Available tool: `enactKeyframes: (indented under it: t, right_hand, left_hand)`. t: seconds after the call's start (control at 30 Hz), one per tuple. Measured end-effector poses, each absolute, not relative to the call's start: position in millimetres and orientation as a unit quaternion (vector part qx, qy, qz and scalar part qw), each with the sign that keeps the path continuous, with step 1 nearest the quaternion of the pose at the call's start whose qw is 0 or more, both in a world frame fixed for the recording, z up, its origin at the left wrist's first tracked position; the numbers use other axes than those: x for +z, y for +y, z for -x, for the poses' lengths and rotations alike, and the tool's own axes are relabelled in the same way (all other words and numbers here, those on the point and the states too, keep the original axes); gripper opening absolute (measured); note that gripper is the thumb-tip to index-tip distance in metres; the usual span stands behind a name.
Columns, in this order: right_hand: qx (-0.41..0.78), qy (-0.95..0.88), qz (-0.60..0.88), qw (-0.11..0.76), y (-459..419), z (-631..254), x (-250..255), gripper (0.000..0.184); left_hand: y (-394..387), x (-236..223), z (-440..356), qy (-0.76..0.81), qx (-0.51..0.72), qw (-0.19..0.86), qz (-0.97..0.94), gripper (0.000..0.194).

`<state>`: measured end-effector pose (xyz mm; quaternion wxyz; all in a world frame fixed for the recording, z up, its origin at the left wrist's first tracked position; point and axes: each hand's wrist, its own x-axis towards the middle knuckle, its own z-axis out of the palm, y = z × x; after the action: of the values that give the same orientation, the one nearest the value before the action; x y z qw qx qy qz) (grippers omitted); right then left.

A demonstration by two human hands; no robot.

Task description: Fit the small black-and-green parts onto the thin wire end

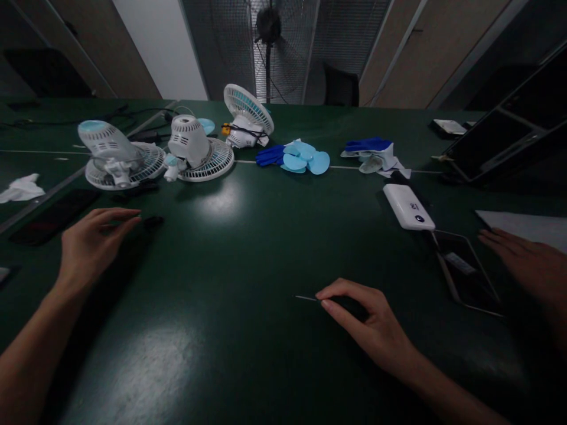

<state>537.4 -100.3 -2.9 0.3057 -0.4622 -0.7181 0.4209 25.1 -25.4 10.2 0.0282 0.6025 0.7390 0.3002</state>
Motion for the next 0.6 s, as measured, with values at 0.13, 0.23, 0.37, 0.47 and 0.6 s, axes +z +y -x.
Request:
enactKeyframes:
  t: [0.13, 0.23, 0.37, 0.47, 0.6]
  right_hand:
    - [0.417, -0.718, 0.465, 0.307, -100, -536, -1, 0.013]
    - [0.422, -0.718, 0.462, 0.305, -100, -536, 1, 0.013]
    - [0.426, -0.718, 0.457, 0.307, -100, -536, 2, 0.013]
    - [0.422, -0.718, 0.458, 0.310, -101, -535, 2, 0.013]
    - [0.417, -0.720, 0.462, 0.309, -100, -535, 2, 0.013]
  left_hand:
    - [-14, 1, -30, 0.759, 0.291, 0.075, -0.577, 0.053]
    - [-10, -3, -28, 0.769, 0.284, 0.094, -0.565, 0.053]
    - [-12, 4, -30, 0.770, 0.285, 0.127, -0.556, 0.056]
    - [-15, 13, -38, 0.781, 0.280, 0.164, -0.533, 0.061]
    - [-15, 19, -45, 0.790, 0.270, 0.181, -0.520, 0.062]
